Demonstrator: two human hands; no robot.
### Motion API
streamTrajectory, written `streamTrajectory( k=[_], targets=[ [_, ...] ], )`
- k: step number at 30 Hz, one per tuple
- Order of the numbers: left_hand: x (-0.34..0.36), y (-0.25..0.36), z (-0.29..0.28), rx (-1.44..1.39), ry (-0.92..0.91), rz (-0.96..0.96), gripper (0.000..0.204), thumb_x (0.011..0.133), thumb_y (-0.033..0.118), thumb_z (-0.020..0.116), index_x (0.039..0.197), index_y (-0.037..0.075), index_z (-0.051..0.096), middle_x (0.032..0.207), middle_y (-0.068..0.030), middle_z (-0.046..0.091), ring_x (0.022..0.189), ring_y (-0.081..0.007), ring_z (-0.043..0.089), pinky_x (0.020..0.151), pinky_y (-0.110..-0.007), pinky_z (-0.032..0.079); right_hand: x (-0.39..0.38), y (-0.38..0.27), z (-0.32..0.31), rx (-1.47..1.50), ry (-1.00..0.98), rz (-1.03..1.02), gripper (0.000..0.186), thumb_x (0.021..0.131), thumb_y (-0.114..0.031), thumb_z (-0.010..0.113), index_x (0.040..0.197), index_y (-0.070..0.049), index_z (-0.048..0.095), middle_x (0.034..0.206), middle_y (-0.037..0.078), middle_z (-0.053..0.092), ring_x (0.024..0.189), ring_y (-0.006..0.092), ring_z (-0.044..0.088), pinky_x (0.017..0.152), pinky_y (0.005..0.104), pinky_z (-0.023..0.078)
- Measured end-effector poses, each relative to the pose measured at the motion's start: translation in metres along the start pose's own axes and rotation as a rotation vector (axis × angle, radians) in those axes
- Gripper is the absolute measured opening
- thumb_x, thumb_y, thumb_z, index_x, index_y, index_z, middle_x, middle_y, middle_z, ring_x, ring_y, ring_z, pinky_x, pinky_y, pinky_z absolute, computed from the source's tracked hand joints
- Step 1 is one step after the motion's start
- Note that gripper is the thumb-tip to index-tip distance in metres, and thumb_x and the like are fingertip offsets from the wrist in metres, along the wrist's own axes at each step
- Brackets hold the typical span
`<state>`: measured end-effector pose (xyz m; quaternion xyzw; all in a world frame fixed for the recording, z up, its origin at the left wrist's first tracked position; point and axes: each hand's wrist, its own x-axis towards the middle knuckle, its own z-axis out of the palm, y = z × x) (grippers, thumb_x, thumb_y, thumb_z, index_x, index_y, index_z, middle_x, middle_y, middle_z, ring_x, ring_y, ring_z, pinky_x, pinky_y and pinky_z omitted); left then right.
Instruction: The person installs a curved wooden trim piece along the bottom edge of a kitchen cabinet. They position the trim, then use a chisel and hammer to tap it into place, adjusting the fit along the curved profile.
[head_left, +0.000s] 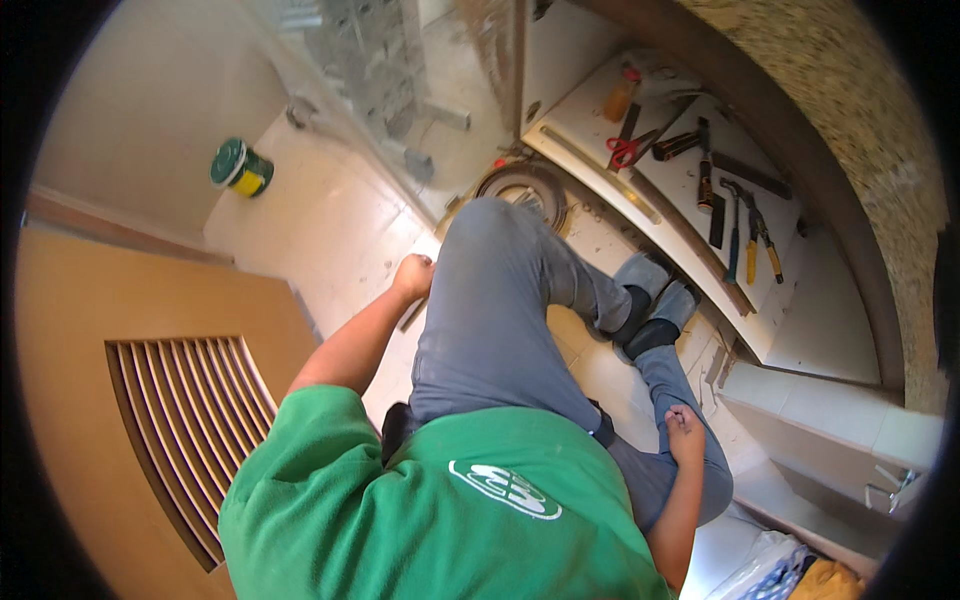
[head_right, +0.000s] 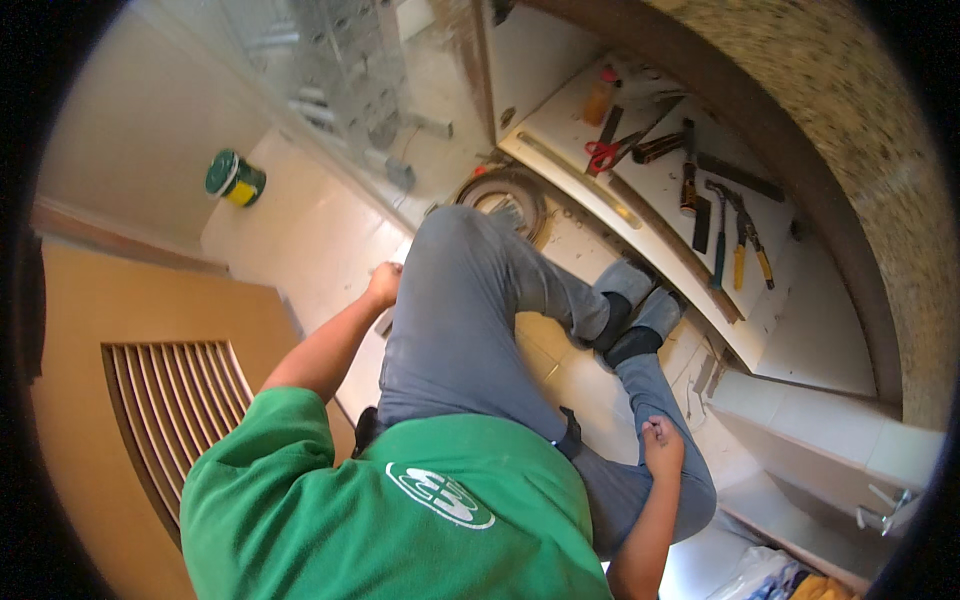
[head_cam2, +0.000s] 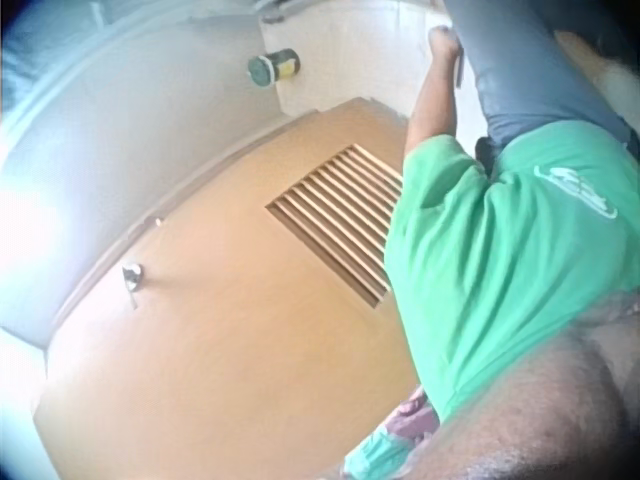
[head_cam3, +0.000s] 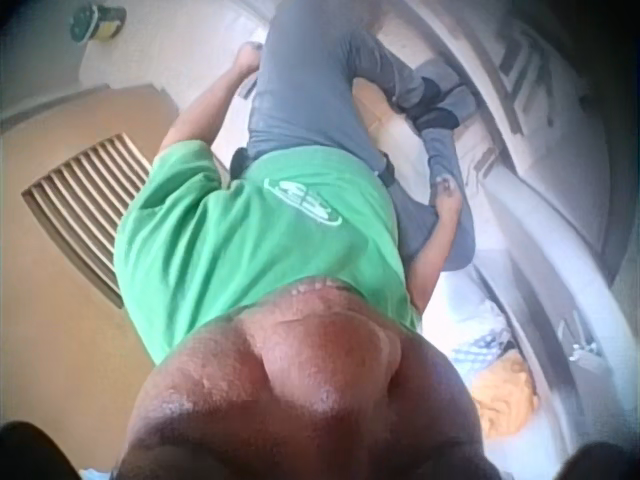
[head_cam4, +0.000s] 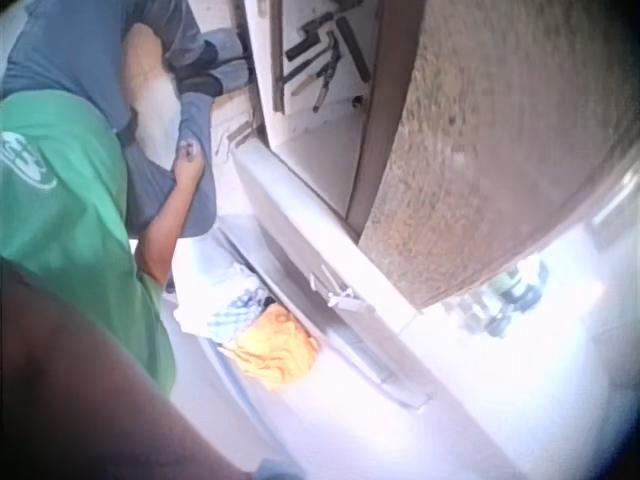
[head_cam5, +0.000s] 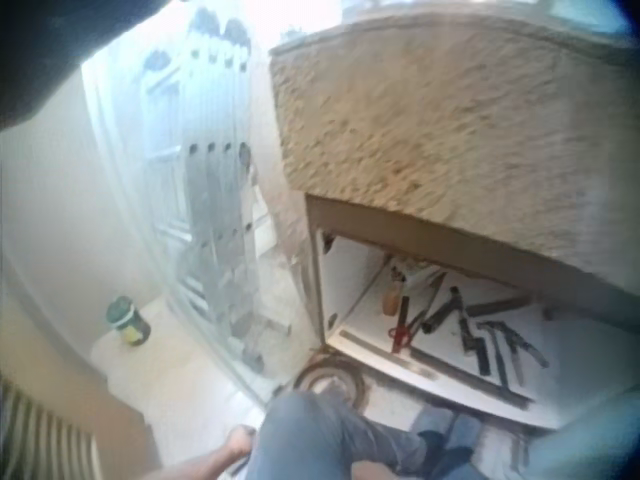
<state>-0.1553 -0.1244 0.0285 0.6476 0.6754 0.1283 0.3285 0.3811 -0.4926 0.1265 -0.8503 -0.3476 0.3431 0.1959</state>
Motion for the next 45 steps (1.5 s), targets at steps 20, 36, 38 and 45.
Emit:
streamTrajectory(
  k=[20, 36, 38, 45],
  targets=[
    [-0.007, -0.017, 0.010, 0.227, -0.068, -0.081, 0.058, 0.086, 0.048, 0.073, 0.129, 0.010, 0.062, 0.134, -0.0170, 0.061, 0.126, -0.0353, 0.056, 0.104, -0.047, 0.048, -0.009, -0.056, -0.002, -0.384, -0.044, -0.185, 0.021, 0.087, -0.012, 0.074, 0.105, 0.000, 0.071, 0.082, 0.013, 0.064, 0.074, 0.0253, 0.061, 0.073, 0.0365, 0.051],
    [0.010, -0.030, 0.063, 0.354, -0.062, 0.114, 0.024, 0.096, 0.026, 0.060, 0.112, 0.008, 0.062, 0.117, -0.0134, 0.064, 0.117, -0.0329, 0.059, 0.098, -0.046, 0.048, -0.016, -0.060, 0.005, -0.435, -0.078, -0.110, 0.024, 0.086, -0.016, 0.075, 0.106, -0.002, 0.073, 0.084, 0.017, 0.069, 0.077, 0.0289, 0.067, 0.075, 0.0394, 0.053],
    [0.013, -0.027, 0.062, 0.199, -0.035, 0.035, 0.026, 0.095, 0.025, 0.060, 0.114, 0.006, 0.060, 0.115, -0.0178, 0.065, 0.113, -0.0371, 0.061, 0.096, -0.048, 0.050, -0.016, -0.060, 0.006, -0.414, -0.078, -0.070, 0.025, 0.086, -0.017, 0.075, 0.106, -0.002, 0.073, 0.084, 0.017, 0.070, 0.076, 0.0291, 0.067, 0.075, 0.0392, 0.054],
    [0.011, -0.021, 0.058, -0.101, -0.093, -0.113, 0.032, 0.093, 0.027, 0.060, 0.112, 0.001, 0.056, 0.113, -0.0285, 0.066, 0.106, -0.0453, 0.064, 0.092, -0.051, 0.051, -0.014, -0.059, 0.007, -0.440, -0.079, -0.063, 0.024, 0.087, -0.021, 0.075, 0.105, -0.005, 0.073, 0.083, 0.015, 0.070, 0.077, 0.0302, 0.069, 0.075, 0.0404, 0.054]
  ],
)
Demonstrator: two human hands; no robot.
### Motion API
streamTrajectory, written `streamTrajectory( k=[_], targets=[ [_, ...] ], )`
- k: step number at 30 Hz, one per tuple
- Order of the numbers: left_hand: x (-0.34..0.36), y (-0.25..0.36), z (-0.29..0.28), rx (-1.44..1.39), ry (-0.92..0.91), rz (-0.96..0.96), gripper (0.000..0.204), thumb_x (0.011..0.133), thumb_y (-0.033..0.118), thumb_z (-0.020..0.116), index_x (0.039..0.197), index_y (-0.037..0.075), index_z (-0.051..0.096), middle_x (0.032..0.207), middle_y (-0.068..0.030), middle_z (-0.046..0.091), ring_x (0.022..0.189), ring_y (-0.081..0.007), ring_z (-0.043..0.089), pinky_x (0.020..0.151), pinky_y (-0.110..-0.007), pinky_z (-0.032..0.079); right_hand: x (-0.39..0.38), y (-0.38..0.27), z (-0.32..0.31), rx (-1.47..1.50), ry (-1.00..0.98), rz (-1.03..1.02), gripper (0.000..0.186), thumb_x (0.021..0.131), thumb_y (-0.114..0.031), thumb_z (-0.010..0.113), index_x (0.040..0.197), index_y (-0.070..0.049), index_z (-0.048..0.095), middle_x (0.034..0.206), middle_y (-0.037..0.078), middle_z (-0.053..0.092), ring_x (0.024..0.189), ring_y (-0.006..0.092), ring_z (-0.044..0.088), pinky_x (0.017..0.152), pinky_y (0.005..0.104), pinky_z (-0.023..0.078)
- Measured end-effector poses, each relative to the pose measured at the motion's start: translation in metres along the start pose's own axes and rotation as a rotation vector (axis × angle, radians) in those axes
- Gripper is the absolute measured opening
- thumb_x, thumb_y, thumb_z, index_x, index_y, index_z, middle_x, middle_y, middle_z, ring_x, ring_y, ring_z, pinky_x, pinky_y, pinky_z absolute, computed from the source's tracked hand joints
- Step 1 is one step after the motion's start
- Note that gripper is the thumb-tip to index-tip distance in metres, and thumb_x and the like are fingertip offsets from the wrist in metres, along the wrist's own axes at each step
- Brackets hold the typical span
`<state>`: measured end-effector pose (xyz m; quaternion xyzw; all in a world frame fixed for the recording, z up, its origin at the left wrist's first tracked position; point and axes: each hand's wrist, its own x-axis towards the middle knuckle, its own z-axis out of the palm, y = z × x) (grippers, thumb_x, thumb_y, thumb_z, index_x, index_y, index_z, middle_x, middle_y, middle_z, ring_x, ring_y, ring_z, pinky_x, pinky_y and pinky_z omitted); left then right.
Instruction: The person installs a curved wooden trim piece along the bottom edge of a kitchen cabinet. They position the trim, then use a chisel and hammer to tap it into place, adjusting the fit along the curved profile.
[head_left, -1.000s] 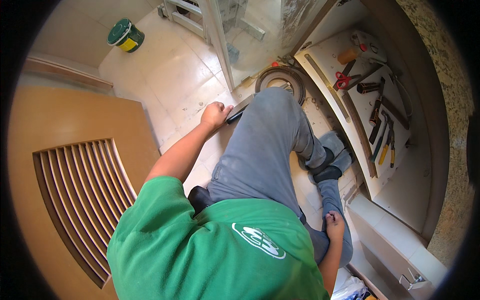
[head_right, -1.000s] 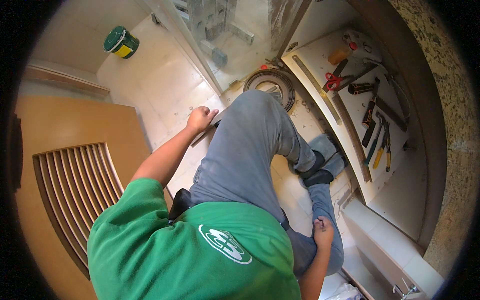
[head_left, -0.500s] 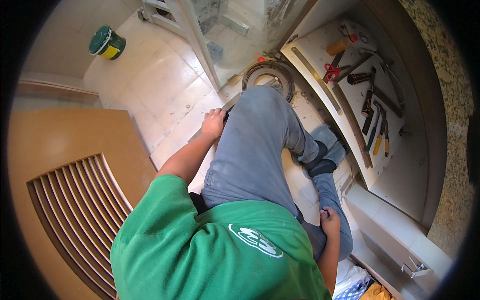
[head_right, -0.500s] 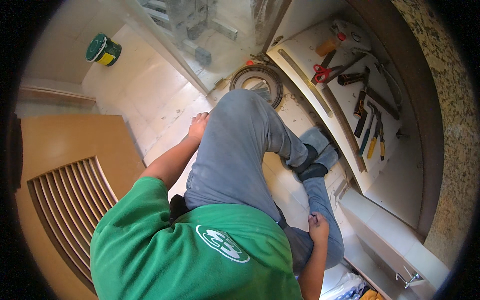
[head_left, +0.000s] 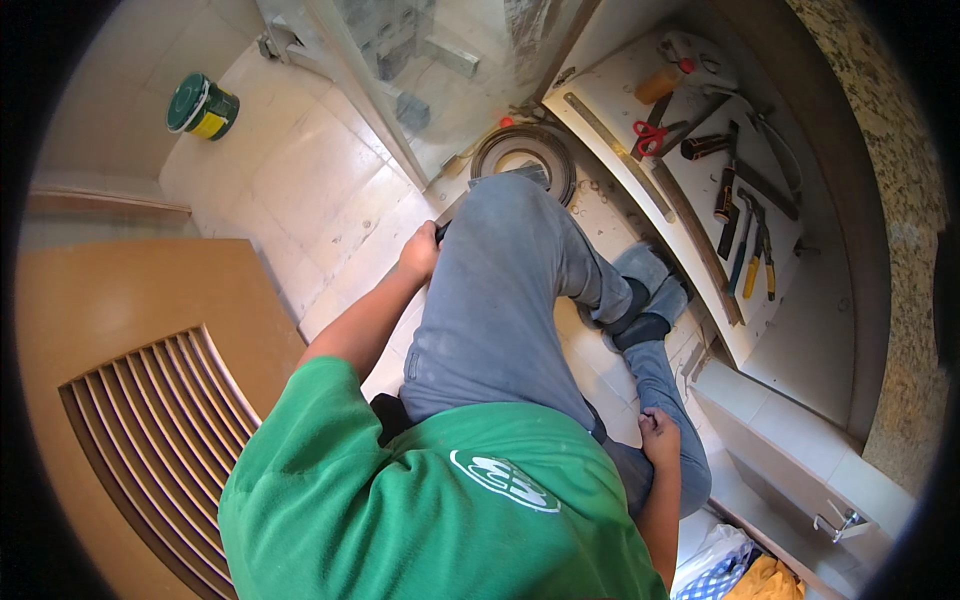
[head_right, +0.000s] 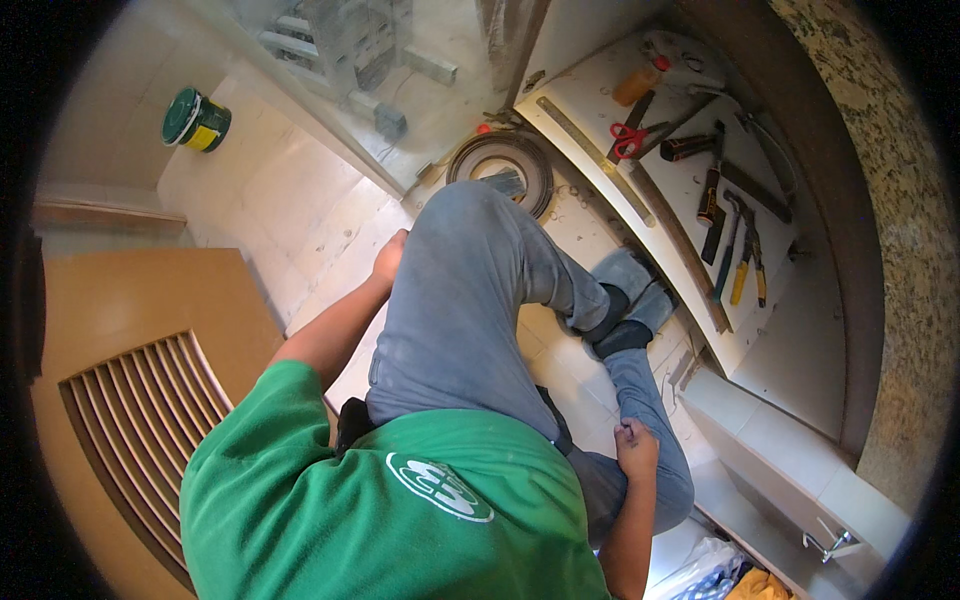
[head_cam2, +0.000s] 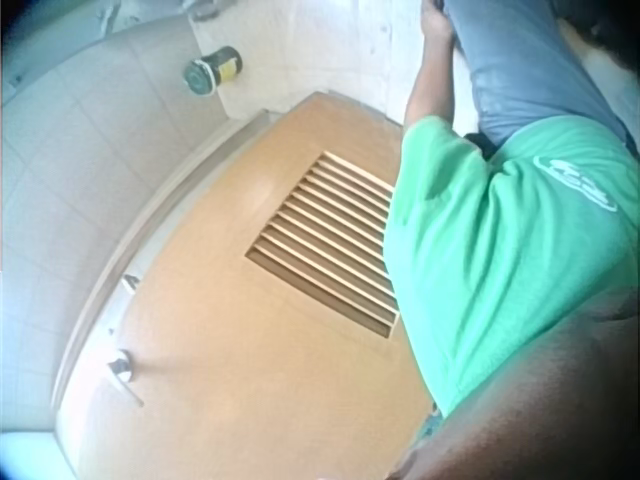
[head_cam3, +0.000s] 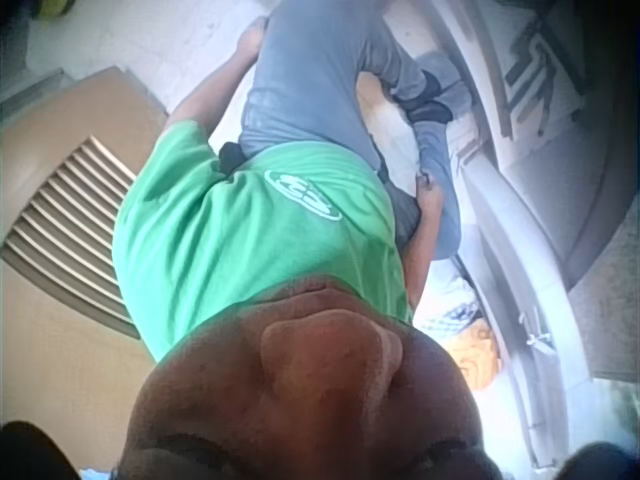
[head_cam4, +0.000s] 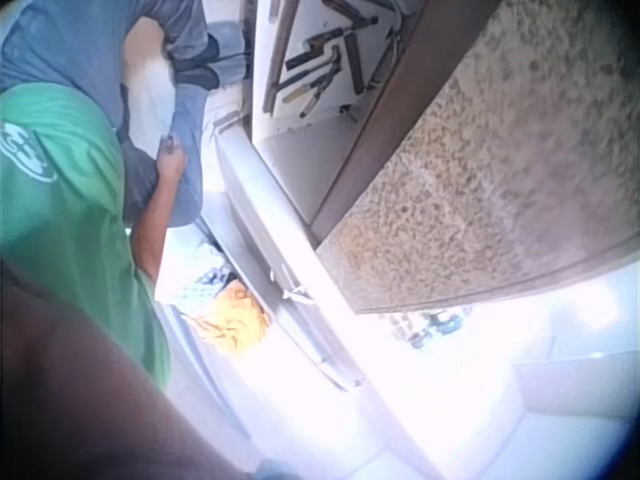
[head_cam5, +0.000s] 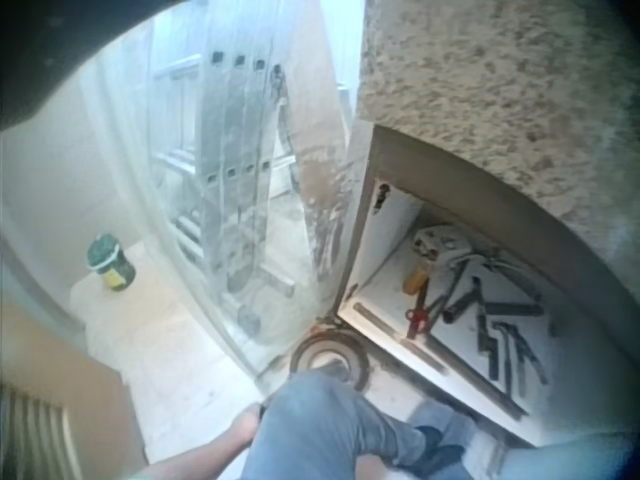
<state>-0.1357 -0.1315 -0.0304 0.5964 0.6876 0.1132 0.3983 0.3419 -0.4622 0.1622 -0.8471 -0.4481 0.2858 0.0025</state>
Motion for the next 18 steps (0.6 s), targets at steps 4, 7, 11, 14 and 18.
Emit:
streamTrajectory(
  k=[4, 7, 11, 14, 18],
  targets=[
    [0.001, 0.001, 0.001, -0.070, 0.015, 0.028, 0.036, 0.093, 0.032, 0.061, 0.111, 0.002, 0.057, 0.113, -0.0289, 0.066, 0.107, -0.0459, 0.064, 0.091, -0.052, 0.051, 0.000, 0.000, 0.000, -0.022, 0.011, -0.028, 0.022, 0.087, -0.021, 0.075, 0.102, -0.006, 0.073, 0.082, 0.014, 0.070, 0.075, 0.0309, 0.068, 0.073, 0.0406, 0.054],
    [0.002, 0.003, 0.002, -0.049, 0.048, 0.038, 0.036, 0.092, 0.031, 0.063, 0.112, 0.002, 0.057, 0.112, -0.0288, 0.066, 0.107, -0.0457, 0.064, 0.091, -0.052, 0.051, 0.000, 0.001, 0.000, 0.002, 0.015, -0.044, 0.023, 0.087, -0.020, 0.075, 0.105, -0.004, 0.073, 0.080, 0.014, 0.068, 0.072, 0.0276, 0.066, 0.071, 0.0383, 0.053],
    [0.003, 0.005, -0.004, 0.013, 0.091, -0.027, 0.035, 0.090, 0.028, 0.067, 0.112, 0.002, 0.057, 0.111, -0.0273, 0.067, 0.105, -0.0446, 0.066, 0.090, -0.052, 0.052, 0.000, 0.003, 0.001, 0.019, 0.042, -0.070, 0.024, 0.087, -0.019, 0.075, 0.106, -0.003, 0.073, 0.079, 0.015, 0.068, 0.071, 0.0270, 0.066, 0.071, 0.0381, 0.053],
    [0.005, 0.003, -0.010, 0.122, 0.107, -0.073, 0.036, 0.089, 0.029, 0.071, 0.111, 0.004, 0.058, 0.113, -0.0229, 0.065, 0.110, -0.0423, 0.062, 0.093, -0.051, 0.051, 0.001, 0.004, 0.002, 0.019, 0.061, -0.092, 0.020, 0.085, -0.019, 0.076, 0.100, -0.006, 0.072, 0.079, 0.015, 0.069, 0.071, 0.0327, 0.068, 0.069, 0.0415, 0.054],
    [0.010, -0.001, -0.010, 0.341, 0.085, -0.037, 0.033, 0.093, 0.030, 0.064, 0.115, 0.007, 0.057, 0.124, -0.0182, 0.056, 0.120, -0.0392, 0.056, 0.099, -0.052, 0.047, 0.002, 0.006, 0.003, -0.001, 0.051, -0.071, 0.020, 0.086, -0.022, 0.075, 0.099, -0.007, 0.072, 0.081, 0.014, 0.070, 0.074, 0.0334, 0.068, 0.071, 0.0430, 0.053]
  ],
)
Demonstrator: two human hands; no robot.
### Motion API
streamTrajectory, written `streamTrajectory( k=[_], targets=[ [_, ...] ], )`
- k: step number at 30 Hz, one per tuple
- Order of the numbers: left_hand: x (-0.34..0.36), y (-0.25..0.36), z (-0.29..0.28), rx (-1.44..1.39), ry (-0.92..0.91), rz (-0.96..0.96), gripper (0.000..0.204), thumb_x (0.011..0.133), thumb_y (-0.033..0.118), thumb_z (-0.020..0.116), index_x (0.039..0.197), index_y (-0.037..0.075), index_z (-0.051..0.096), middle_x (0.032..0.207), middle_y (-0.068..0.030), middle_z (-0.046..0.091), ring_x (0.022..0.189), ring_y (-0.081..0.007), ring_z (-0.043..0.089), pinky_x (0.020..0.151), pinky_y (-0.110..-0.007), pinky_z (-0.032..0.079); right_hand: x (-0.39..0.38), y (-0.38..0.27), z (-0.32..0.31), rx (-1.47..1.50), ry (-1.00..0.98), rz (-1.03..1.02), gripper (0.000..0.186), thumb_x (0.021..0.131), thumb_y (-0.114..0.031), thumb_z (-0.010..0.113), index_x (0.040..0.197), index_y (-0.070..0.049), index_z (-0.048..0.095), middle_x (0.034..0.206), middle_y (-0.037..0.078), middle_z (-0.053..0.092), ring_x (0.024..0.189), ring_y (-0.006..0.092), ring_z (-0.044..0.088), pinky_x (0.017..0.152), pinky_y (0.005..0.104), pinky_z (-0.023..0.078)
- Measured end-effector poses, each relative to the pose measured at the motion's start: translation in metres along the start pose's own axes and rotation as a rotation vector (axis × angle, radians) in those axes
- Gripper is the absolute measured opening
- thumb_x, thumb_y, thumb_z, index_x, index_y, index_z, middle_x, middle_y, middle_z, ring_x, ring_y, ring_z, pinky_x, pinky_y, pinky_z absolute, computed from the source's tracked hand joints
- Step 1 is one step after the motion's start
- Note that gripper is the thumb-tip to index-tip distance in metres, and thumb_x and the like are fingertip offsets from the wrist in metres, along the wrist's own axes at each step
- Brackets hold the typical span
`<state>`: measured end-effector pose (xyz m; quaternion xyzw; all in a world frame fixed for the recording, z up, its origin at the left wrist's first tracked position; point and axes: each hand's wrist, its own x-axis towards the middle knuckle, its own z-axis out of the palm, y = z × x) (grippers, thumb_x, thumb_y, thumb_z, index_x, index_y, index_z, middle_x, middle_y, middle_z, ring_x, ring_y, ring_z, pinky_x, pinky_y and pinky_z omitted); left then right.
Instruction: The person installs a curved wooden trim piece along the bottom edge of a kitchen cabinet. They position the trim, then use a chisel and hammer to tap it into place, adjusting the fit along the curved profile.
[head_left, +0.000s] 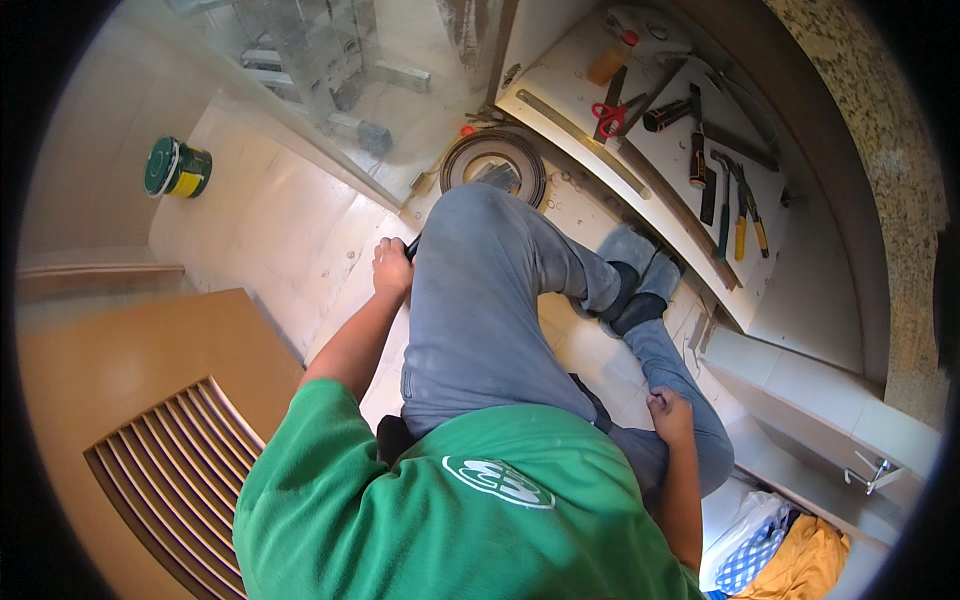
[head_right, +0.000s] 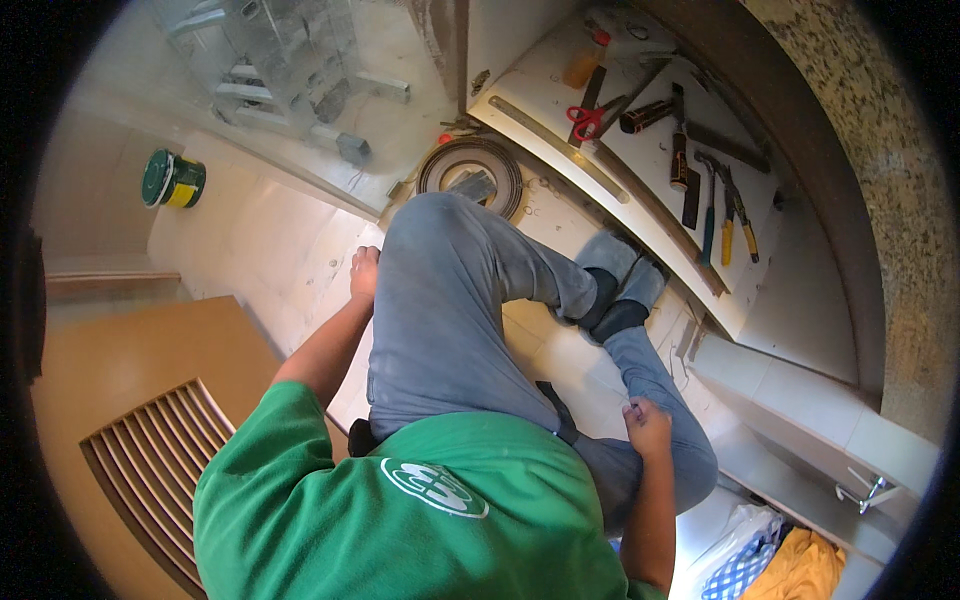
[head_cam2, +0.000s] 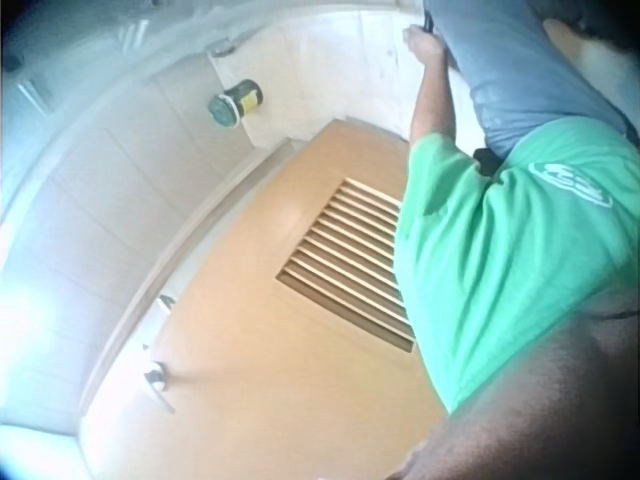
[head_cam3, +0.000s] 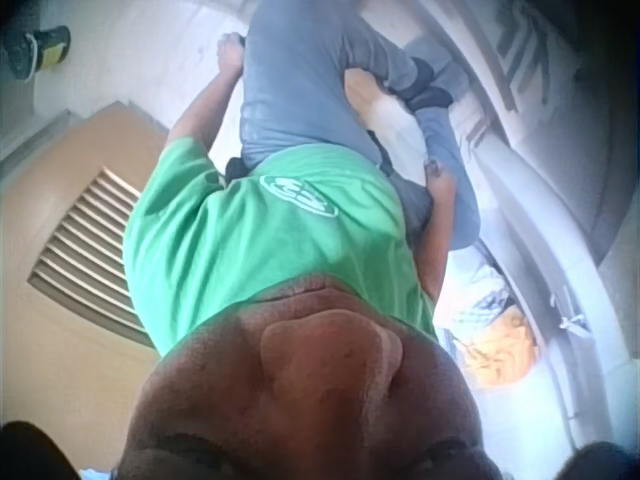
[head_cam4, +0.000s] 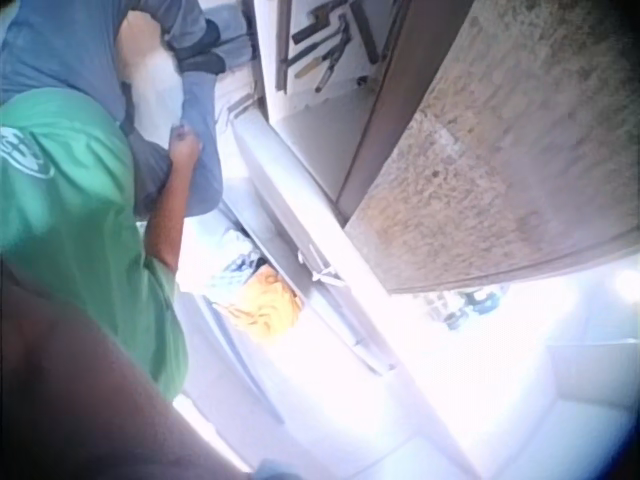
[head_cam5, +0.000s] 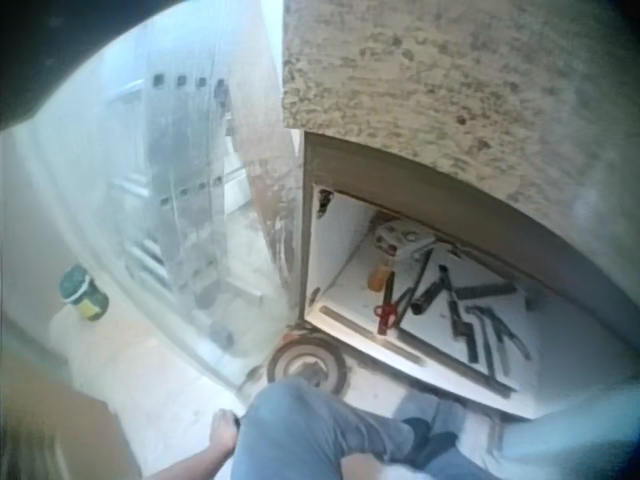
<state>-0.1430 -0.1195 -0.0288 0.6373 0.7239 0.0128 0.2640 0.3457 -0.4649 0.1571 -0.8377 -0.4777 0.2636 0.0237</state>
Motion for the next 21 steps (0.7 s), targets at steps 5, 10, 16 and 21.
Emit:
streamTrajectory(
  k=[5, 10, 16, 21],
  targets=[
    [0.004, 0.000, 0.011, 0.067, -0.143, -0.050, 0.034, 0.100, 0.034, 0.049, 0.121, 0.008, 0.054, 0.126, -0.0158, 0.056, 0.121, -0.0373, 0.057, 0.099, -0.055, 0.048, 0.000, 0.003, 0.003, 0.008, 0.006, 0.007, 0.020, 0.087, -0.024, 0.074, 0.100, -0.009, 0.073, 0.085, 0.012, 0.070, 0.078, 0.0332, 0.068, 0.075, 0.0463, 0.050],
    [0.015, -0.014, 0.022, 0.147, -0.180, 0.092, 0.036, 0.099, 0.037, 0.049, 0.122, 0.010, 0.055, 0.129, -0.0155, 0.057, 0.124, -0.0368, 0.057, 0.100, -0.055, 0.048, -0.002, 0.002, 0.004, 0.012, 0.009, 0.034, 0.021, 0.088, -0.025, 0.074, 0.101, -0.009, 0.073, 0.087, 0.013, 0.071, 0.079, 0.0333, 0.068, 0.076, 0.0464, 0.050],
    [0.006, -0.043, 0.034, -0.302, -0.123, 0.169, 0.038, 0.098, 0.039, 0.050, 0.120, 0.008, 0.053, 0.124, -0.0175, 0.057, 0.114, -0.0436, 0.060, 0.095, -0.053, 0.051, -0.002, 0.002, 0.003, 0.086, -0.006, 0.105, 0.024, 0.089, -0.025, 0.074, 0.104, -0.006, 0.073, 0.092, 0.015, 0.073, 0.084, 0.0326, 0.070, 0.082, 0.0448, 0.050],
    [-0.022, -0.048, 0.009, -0.295, -0.154, 0.015, 0.034, 0.097, 0.034, 0.054, 0.115, 0.005, 0.049, 0.120, -0.0221, 0.055, 0.104, -0.0482, 0.061, 0.087, -0.056, 0.050, -0.001, 0.004, 0.006, 0.016, 0.075, -0.006, 0.023, 0.086, -0.017, 0.077, 0.104, -0.003, 0.073, 0.083, 0.014, 0.071, 0.067, 0.0266, 0.065, 0.069, 0.0381, 0.053]
  ],
)
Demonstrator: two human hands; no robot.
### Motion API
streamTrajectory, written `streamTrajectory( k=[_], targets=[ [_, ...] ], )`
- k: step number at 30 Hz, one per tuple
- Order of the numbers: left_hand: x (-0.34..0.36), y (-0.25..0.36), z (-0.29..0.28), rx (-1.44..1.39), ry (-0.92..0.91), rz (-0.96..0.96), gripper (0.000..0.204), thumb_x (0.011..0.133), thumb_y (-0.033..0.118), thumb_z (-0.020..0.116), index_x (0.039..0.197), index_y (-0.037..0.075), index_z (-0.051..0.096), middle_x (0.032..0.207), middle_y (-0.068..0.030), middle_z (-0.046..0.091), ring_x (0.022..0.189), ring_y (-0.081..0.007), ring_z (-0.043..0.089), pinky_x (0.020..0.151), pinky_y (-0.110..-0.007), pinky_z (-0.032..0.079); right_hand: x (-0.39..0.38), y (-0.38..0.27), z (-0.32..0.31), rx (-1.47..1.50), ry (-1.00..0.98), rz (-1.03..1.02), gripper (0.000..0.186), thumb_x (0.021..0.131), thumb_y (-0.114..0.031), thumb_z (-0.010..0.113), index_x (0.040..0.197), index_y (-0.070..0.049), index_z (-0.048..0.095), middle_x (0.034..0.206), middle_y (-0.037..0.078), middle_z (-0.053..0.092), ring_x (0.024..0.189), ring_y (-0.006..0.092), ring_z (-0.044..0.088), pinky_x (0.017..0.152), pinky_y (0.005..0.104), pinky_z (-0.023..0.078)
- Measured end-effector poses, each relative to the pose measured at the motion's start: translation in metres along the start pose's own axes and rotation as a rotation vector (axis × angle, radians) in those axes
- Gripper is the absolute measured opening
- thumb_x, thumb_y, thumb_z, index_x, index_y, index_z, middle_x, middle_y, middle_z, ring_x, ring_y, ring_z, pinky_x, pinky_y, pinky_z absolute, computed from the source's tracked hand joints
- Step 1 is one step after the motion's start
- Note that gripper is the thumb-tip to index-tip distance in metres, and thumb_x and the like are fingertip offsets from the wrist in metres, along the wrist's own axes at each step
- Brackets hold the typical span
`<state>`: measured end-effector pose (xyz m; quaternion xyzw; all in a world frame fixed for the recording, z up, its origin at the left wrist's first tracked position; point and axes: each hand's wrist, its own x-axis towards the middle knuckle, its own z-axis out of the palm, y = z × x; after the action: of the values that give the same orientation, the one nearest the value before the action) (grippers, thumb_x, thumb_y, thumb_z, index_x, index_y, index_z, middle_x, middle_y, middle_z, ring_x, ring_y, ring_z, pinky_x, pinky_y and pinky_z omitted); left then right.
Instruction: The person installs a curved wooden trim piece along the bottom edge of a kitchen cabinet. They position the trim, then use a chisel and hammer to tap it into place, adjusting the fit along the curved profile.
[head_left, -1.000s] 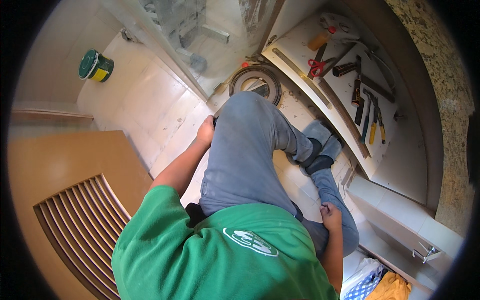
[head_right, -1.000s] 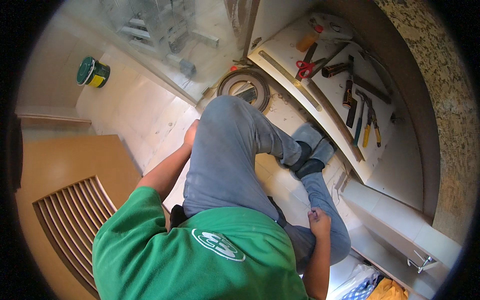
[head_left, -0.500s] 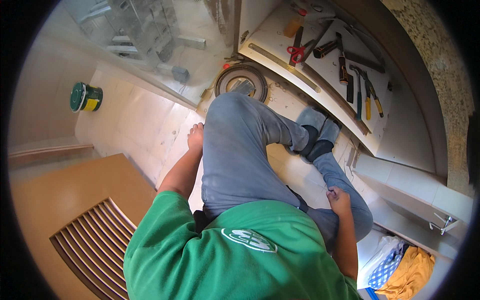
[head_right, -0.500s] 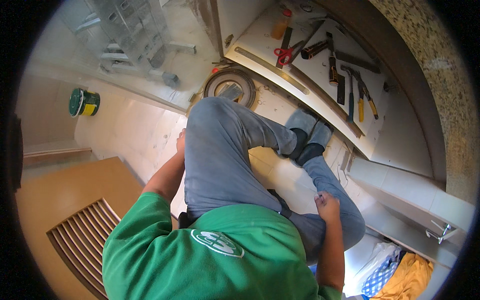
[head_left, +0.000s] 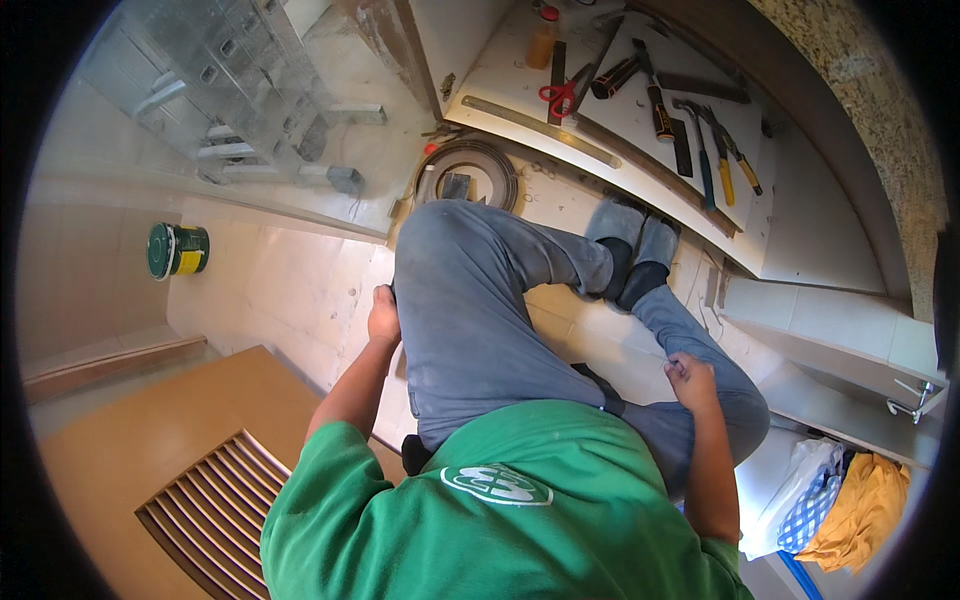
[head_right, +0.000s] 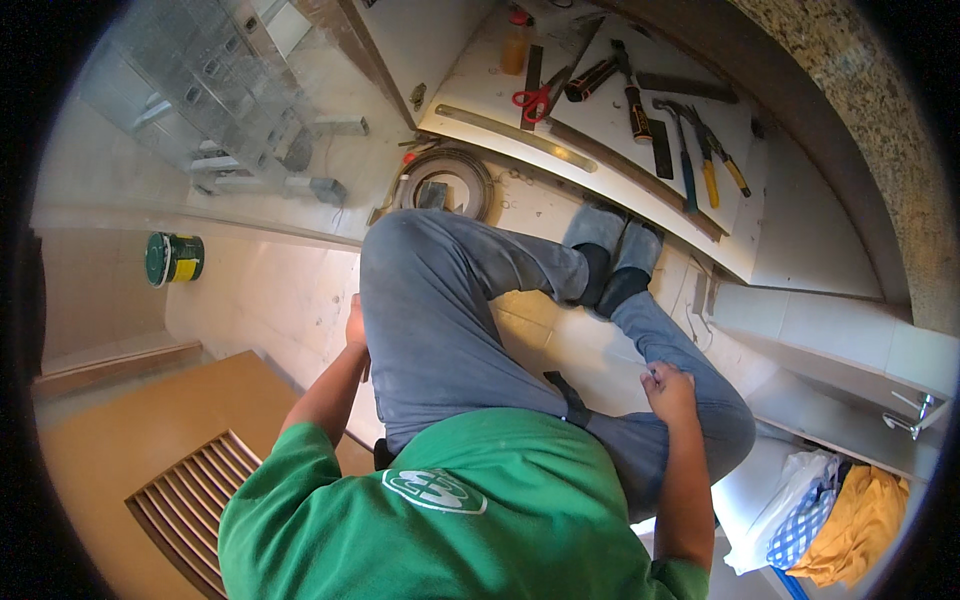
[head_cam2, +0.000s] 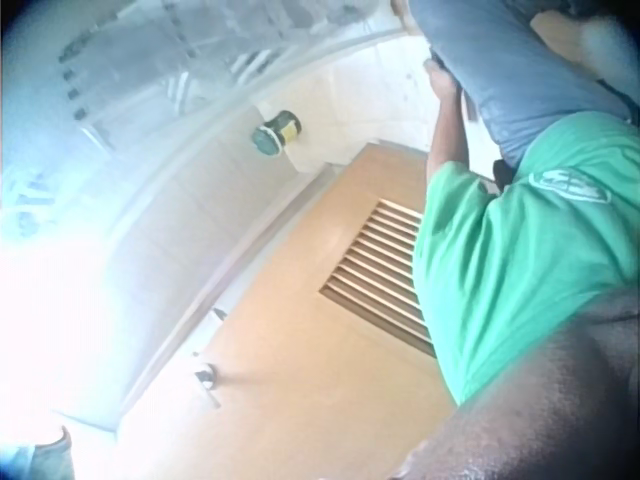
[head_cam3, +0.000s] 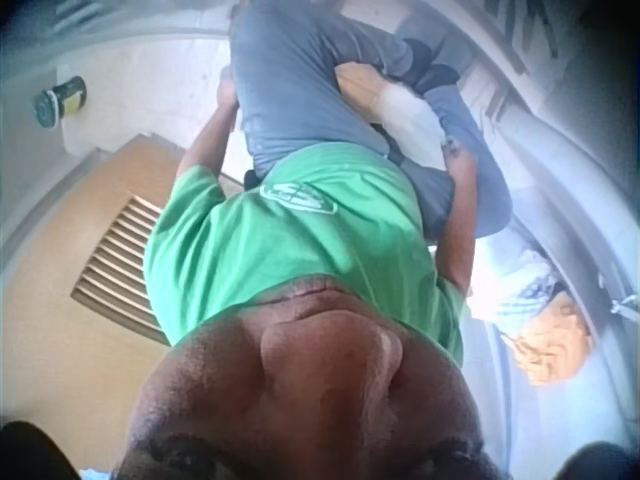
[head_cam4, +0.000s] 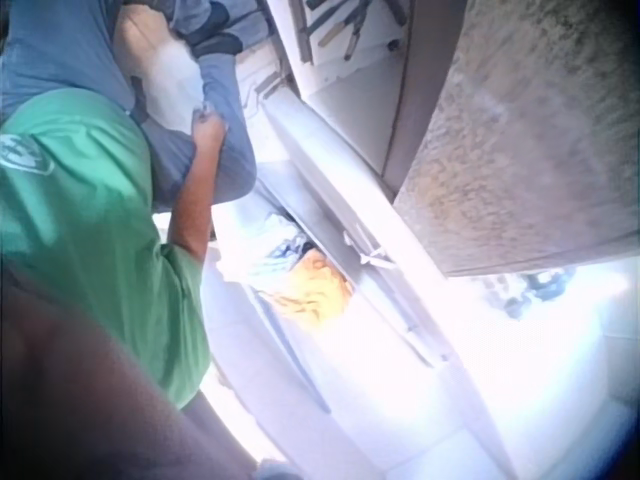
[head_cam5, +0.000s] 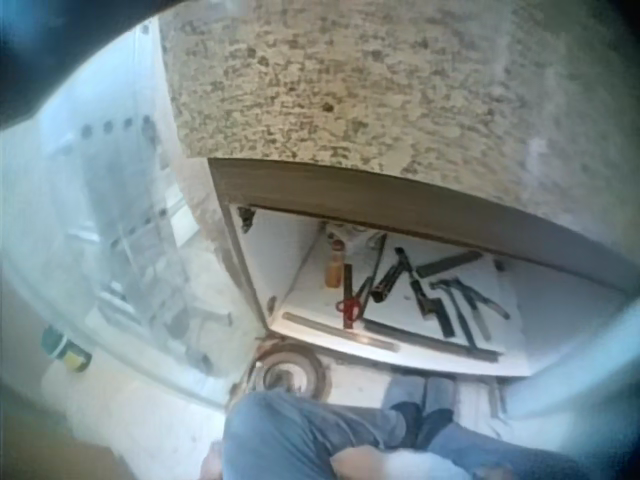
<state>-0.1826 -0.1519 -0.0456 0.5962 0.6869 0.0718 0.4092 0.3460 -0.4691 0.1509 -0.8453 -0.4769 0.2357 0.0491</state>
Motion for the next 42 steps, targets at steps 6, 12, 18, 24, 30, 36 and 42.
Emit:
streamTrajectory(
  k=[6, 12, 18, 24, 30, 36, 42],
  targets=[
    [-0.003, 0.047, -0.042, 0.129, 0.200, 0.234, 0.033, 0.096, 0.025, 0.062, 0.117, 0.005, 0.047, 0.111, -0.0257, 0.056, 0.097, -0.0513, 0.060, 0.078, -0.059, 0.050, 0.001, -0.008, -0.012, 0.088, -0.088, 0.082, 0.029, 0.090, -0.025, 0.072, 0.111, -0.004, 0.072, 0.095, 0.018, 0.072, 0.086, 0.0355, 0.070, 0.083, 0.0451, 0.051],
    [0.028, 0.146, -0.092, 0.226, 0.199, 0.671, 0.031, 0.092, 0.017, 0.064, 0.115, 0.002, 0.049, 0.108, -0.0250, 0.055, 0.104, -0.0489, 0.055, 0.084, -0.053, 0.048, -0.017, -0.018, -0.060, 0.210, 0.008, 0.167, 0.026, 0.089, -0.015, 0.072, 0.111, 0.000, 0.070, 0.097, 0.021, 0.068, 0.089, 0.0380, 0.068, 0.082, 0.0449, 0.054],
    [0.061, 0.236, -0.102, 0.250, -0.023, 0.866, 0.029, 0.089, 0.022, 0.071, 0.099, -0.001, 0.056, 0.096, -0.0234, 0.060, 0.096, -0.0469, 0.058, 0.083, -0.048, 0.048, -0.070, 0.001, -0.110, 0.051, 0.312, 0.205, 0.024, 0.088, -0.013, 0.072, 0.109, 0.000, 0.070, 0.107, 0.020, 0.066, 0.102, 0.0393, 0.064, 0.092, 0.0436, 0.051],
    [0.080, 0.290, -0.100, 0.302, -0.283, 0.588, 0.036, 0.092, 0.033, 0.075, 0.101, 0.001, 0.062, 0.087, -0.0198, 0.065, 0.085, -0.0357, 0.065, 0.077, -0.043, 0.050, -0.113, 0.023, -0.110, -0.148, 0.503, 0.220, 0.030, 0.091, -0.016, 0.070, 0.116, 0.000, 0.068, 0.123, 0.019, 0.064, 0.119, 0.0401, 0.058, 0.106, 0.0461, 0.044],
    [0.095, 0.370, -0.069, 0.294, -0.240, 0.655, 0.038, 0.095, 0.037, 0.073, 0.102, 0.001, 0.064, 0.076, -0.0081, 0.062, 0.074, -0.0150, 0.060, 0.069, -0.033, 0.048, -0.111, 0.040, -0.091, -0.182, 0.555, 0.255, 0.033, 0.093, -0.023, 0.069, 0.117, -0.001, 0.068, 0.125, 0.017, 0.064, 0.124, 0.0404, 0.055, 0.110, 0.0488, 0.038],
    [0.100, 0.417, -0.044, 0.436, -0.151, 0.714, 0.040, 0.093, 0.040, 0.072, 0.099, 0.001, 0.066, 0.074, -0.0077, 0.063, 0.070, -0.0137, 0.060, 0.067, -0.034, 0.048, -0.112, 0.054, -0.081, -0.140, 0.524, 0.290, 0.033, 0.093, -0.024, 0.067, 0.116, 0.000, 0.068, 0.128, 0.017, 0.064, 0.125, 0.0401, 0.054, 0.110, 0.0486, 0.038],
    [0.099, 0.383, -0.067, 0.441, -0.226, 0.585, 0.034, 0.094, 0.036, 0.074, 0.095, 0.003, 0.066, 0.068, -0.0035, 0.061, 0.065, -0.0125, 0.062, 0.061, -0.031, 0.049, -0.108, 0.068, -0.076, -0.121, 0.484, 0.331, 0.032, 0.093, -0.024, 0.067, 0.115, 0.000, 0.068, 0.129, 0.016, 0.063, 0.126, 0.0391, 0.053, 0.110, 0.0486, 0.037]
  ],
)
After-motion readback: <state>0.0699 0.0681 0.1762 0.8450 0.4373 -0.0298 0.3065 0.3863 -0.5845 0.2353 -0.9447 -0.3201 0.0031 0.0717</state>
